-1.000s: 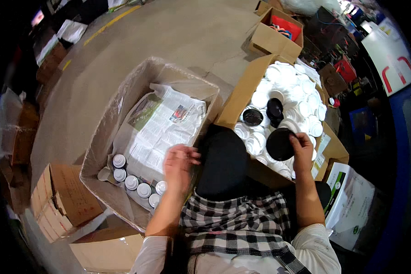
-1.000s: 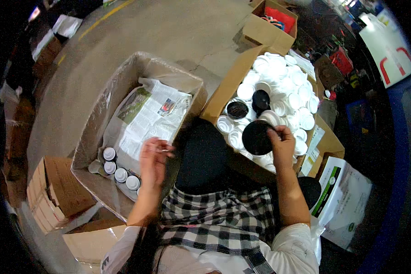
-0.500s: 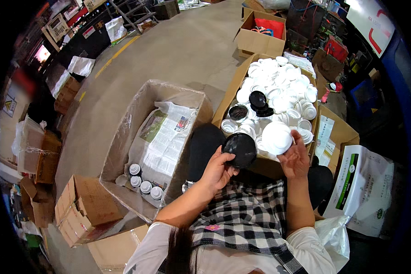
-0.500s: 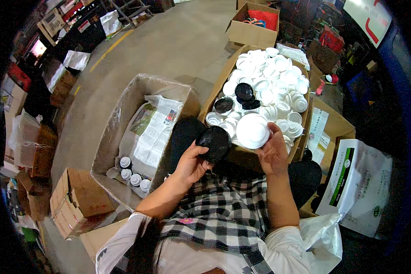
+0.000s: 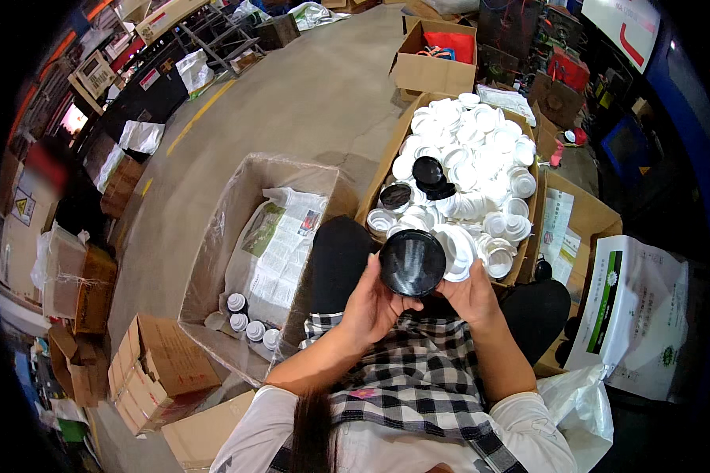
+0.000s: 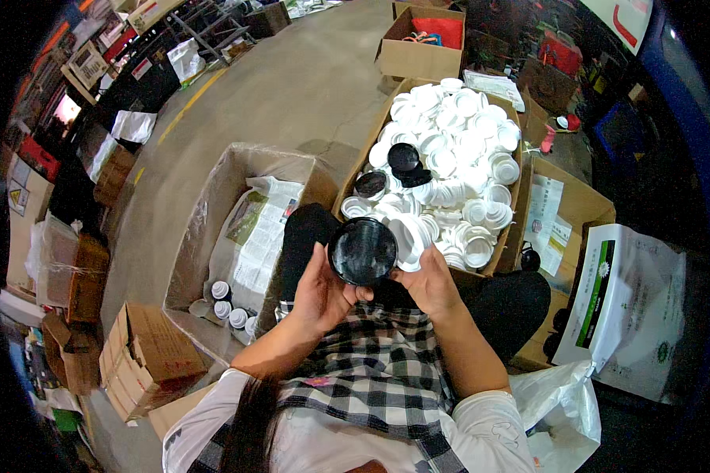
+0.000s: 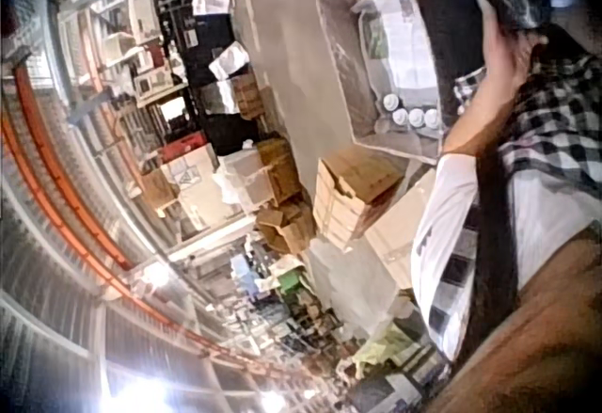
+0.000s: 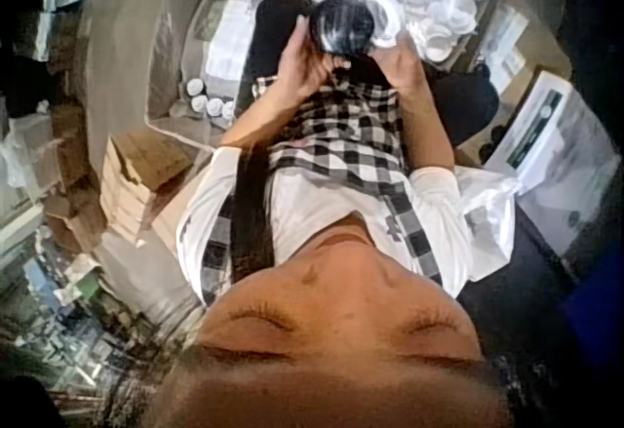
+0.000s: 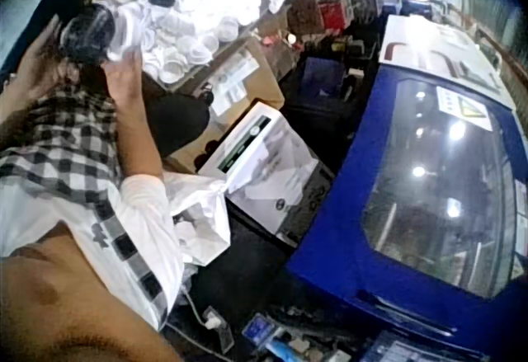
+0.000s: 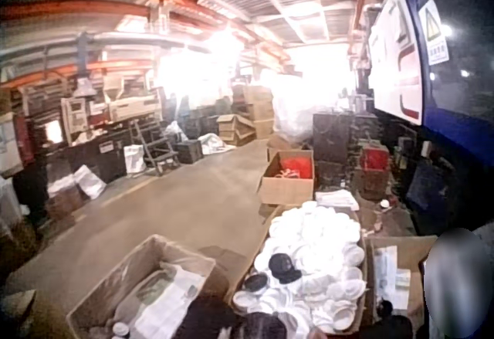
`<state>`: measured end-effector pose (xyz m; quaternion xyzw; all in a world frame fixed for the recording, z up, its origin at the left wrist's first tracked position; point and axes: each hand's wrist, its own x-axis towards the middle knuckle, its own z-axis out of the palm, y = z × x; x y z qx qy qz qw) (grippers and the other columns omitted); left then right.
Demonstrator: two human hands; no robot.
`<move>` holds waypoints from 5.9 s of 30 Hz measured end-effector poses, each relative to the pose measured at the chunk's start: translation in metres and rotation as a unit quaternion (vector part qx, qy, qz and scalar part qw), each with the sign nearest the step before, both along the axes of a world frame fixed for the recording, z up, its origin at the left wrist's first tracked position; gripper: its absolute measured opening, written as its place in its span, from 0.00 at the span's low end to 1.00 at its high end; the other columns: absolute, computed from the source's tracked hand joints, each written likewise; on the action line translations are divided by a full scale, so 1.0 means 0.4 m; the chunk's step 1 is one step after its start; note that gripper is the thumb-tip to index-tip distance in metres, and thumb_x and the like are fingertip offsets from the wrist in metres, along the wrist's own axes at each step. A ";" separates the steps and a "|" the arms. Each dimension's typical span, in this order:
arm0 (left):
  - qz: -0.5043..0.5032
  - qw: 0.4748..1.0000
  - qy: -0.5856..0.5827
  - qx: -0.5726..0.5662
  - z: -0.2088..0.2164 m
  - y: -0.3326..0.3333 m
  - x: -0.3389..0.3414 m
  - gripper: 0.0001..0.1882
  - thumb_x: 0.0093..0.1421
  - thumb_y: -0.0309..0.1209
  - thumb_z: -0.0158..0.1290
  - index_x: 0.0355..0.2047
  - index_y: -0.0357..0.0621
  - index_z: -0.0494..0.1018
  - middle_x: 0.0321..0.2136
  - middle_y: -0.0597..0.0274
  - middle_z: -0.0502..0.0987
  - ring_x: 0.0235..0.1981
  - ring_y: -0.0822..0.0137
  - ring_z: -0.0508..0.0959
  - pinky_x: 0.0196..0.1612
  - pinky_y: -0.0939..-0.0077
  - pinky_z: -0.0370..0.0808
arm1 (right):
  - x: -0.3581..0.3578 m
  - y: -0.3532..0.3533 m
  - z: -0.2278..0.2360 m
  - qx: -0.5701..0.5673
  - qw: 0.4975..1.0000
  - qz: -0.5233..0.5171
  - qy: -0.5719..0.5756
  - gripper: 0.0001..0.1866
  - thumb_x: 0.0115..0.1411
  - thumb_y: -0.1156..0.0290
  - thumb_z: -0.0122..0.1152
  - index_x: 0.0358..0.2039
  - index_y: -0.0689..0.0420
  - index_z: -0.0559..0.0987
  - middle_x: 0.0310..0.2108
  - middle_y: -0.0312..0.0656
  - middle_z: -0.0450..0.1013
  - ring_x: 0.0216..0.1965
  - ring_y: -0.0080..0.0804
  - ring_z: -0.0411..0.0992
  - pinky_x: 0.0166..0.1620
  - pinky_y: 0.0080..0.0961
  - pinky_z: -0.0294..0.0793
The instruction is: The person sits on the floor and repeatedly picks up white plastic cups and black lids, then presses the lids onto the cups. The person places the assembled cups into a cardboard box lined with newspaper.
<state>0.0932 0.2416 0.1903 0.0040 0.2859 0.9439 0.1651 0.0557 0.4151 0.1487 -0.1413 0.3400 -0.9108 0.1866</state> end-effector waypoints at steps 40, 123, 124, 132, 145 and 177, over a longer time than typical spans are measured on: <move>-0.024 0.994 -0.080 0.067 -0.046 -0.017 -0.035 0.27 0.64 0.49 0.26 0.49 0.44 0.63 0.43 0.58 0.72 0.41 0.63 0.74 0.39 0.62 0.73 | 0.019 -0.014 0.039 0.305 0.861 -0.296 0.280 0.39 0.39 0.71 0.70 0.51 0.62 0.60 0.52 0.55 0.60 0.52 0.43 0.63 0.54 0.35 0.60; 0.566 0.395 -0.686 -0.231 -1.008 -1.104 0.246 0.22 0.53 0.40 0.52 0.42 0.36 0.67 0.38 0.53 0.73 0.38 0.57 0.75 0.34 0.66 0.75 | -0.351 0.453 -0.319 0.742 0.582 -0.310 0.120 0.35 0.47 0.70 0.66 0.53 0.66 0.60 0.52 0.53 0.60 0.52 0.42 0.61 0.54 0.33 0.59; 0.542 0.374 -0.677 -0.328 -1.001 -1.090 0.235 0.19 0.54 0.35 0.50 0.44 0.38 0.67 0.40 0.52 0.73 0.40 0.58 0.74 0.39 0.68 0.73 | -0.348 0.485 -0.330 0.732 0.589 -0.311 0.145 0.35 0.47 0.69 0.66 0.53 0.66 0.60 0.51 0.52 0.60 0.52 0.40 0.61 0.54 0.32 0.59; 0.641 0.584 -0.196 -0.457 -0.850 -1.006 -0.055 0.16 0.56 0.27 0.50 0.44 0.35 0.66 0.35 0.57 0.72 0.34 0.67 0.72 0.38 0.76 0.70 | -0.417 0.305 -0.237 0.737 0.563 -0.340 0.153 0.35 0.46 0.61 0.67 0.51 0.64 0.64 0.48 0.50 0.64 0.50 0.39 0.62 0.51 0.31 0.60; -0.200 0.504 0.264 -0.798 -0.341 -0.104 -0.718 0.26 0.49 0.43 0.55 0.47 0.45 0.67 0.42 0.49 0.73 0.45 0.54 0.72 0.48 0.64 0.69 | -0.425 0.174 -0.129 0.135 0.965 -0.164 -0.151 0.34 0.58 0.42 0.38 0.54 0.57 0.61 0.43 0.48 0.70 0.40 0.47 0.72 0.36 0.38 0.77; -0.099 0.969 -0.092 0.206 -0.199 -0.003 -0.391 0.28 0.60 0.49 0.33 0.53 0.42 0.61 0.49 0.46 0.68 0.49 0.48 0.69 0.46 0.44 0.69 | -0.303 0.110 -0.025 0.229 0.969 -0.094 -0.014 0.34 0.53 0.60 0.58 0.56 0.58 0.55 0.48 0.46 0.63 0.45 0.33 0.68 0.35 0.24 0.74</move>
